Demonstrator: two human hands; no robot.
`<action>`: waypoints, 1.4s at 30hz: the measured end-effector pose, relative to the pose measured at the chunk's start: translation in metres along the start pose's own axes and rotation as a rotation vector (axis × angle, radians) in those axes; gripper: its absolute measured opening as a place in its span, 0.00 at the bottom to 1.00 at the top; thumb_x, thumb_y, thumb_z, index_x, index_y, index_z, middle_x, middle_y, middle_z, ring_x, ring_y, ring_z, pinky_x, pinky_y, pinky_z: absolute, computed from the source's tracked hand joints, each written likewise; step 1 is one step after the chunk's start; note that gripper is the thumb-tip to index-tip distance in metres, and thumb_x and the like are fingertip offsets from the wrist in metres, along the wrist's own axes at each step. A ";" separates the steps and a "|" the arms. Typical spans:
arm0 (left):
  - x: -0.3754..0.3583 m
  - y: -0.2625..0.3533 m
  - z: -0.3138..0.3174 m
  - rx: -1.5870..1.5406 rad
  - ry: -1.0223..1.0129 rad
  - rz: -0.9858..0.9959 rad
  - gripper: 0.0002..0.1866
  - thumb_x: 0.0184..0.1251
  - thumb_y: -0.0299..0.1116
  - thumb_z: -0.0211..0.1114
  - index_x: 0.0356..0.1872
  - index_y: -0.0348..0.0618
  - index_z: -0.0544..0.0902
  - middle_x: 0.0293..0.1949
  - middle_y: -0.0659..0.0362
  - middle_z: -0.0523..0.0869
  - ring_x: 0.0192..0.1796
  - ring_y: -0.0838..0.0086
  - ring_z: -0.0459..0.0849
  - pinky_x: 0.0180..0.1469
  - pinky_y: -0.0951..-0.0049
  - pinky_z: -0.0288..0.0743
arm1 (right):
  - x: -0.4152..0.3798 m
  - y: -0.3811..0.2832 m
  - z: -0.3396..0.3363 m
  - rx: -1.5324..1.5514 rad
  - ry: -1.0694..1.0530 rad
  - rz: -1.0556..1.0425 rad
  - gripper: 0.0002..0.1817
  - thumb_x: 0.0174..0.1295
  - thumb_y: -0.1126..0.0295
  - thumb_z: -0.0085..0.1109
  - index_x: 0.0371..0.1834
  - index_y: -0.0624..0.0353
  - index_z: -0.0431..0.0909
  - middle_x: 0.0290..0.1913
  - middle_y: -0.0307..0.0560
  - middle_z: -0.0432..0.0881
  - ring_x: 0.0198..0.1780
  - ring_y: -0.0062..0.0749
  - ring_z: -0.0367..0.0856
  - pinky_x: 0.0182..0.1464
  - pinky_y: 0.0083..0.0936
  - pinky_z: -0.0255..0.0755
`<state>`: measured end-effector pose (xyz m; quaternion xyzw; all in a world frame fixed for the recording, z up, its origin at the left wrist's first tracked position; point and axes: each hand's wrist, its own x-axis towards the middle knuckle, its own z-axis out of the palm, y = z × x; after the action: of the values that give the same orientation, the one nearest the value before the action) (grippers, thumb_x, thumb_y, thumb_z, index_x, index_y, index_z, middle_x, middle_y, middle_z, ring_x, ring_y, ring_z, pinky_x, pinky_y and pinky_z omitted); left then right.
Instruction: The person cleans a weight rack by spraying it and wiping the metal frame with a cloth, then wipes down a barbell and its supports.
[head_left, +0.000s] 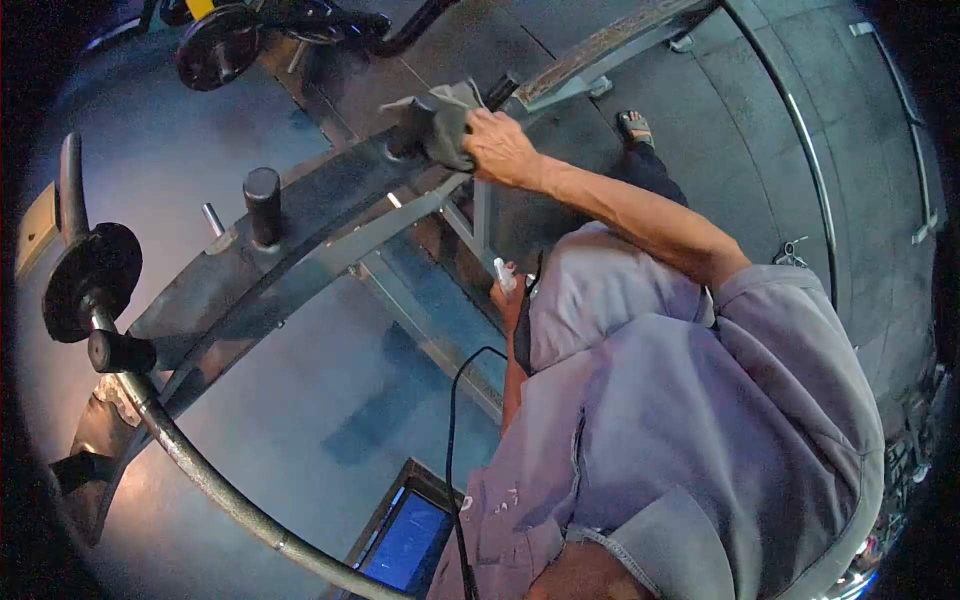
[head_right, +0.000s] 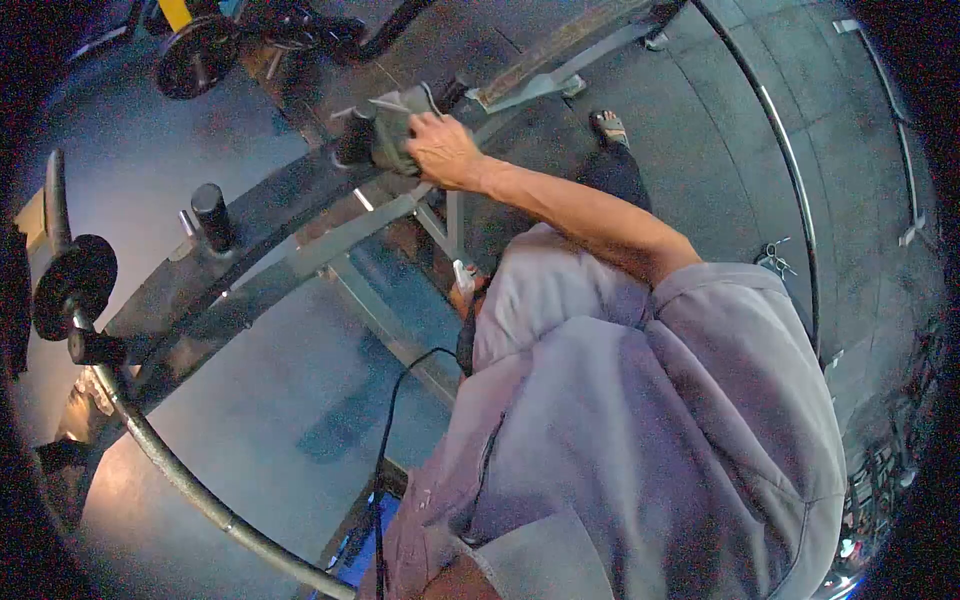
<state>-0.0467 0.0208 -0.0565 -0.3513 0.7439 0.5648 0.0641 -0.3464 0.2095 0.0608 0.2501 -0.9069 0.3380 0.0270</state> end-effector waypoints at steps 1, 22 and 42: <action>0.004 -0.006 -0.001 -0.027 0.004 0.004 0.17 0.55 0.29 0.65 0.47 0.34 0.80 0.37 0.61 0.82 0.37 0.77 0.79 0.39 0.73 0.74 | -0.004 0.014 0.011 -0.074 0.033 0.025 0.11 0.45 0.63 0.63 0.29 0.57 0.81 0.40 0.53 0.75 0.46 0.43 0.76 0.42 0.37 0.73; 0.002 0.018 -0.001 0.089 -0.077 -0.034 0.17 0.51 0.34 0.67 0.43 0.40 0.82 0.28 0.66 0.77 0.28 0.83 0.71 0.31 0.76 0.67 | 0.013 -0.010 0.014 -0.065 -0.168 0.212 0.12 0.48 0.68 0.58 0.37 0.57 0.79 0.43 0.56 0.75 0.44 0.45 0.79 0.38 0.40 0.75; 0.002 0.058 0.010 0.148 -0.015 0.076 0.16 0.57 0.31 0.67 0.45 0.36 0.78 0.33 0.64 0.78 0.30 0.82 0.72 0.33 0.79 0.67 | 0.002 -0.021 -0.004 0.103 -0.215 0.109 0.14 0.38 0.64 0.64 0.29 0.58 0.78 0.25 0.52 0.81 0.29 0.43 0.83 0.28 0.41 0.73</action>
<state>-0.0854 0.0358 -0.0146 -0.3129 0.7960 0.5129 0.0741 -0.3386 0.1970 0.0769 0.2362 -0.8982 0.3565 -0.1015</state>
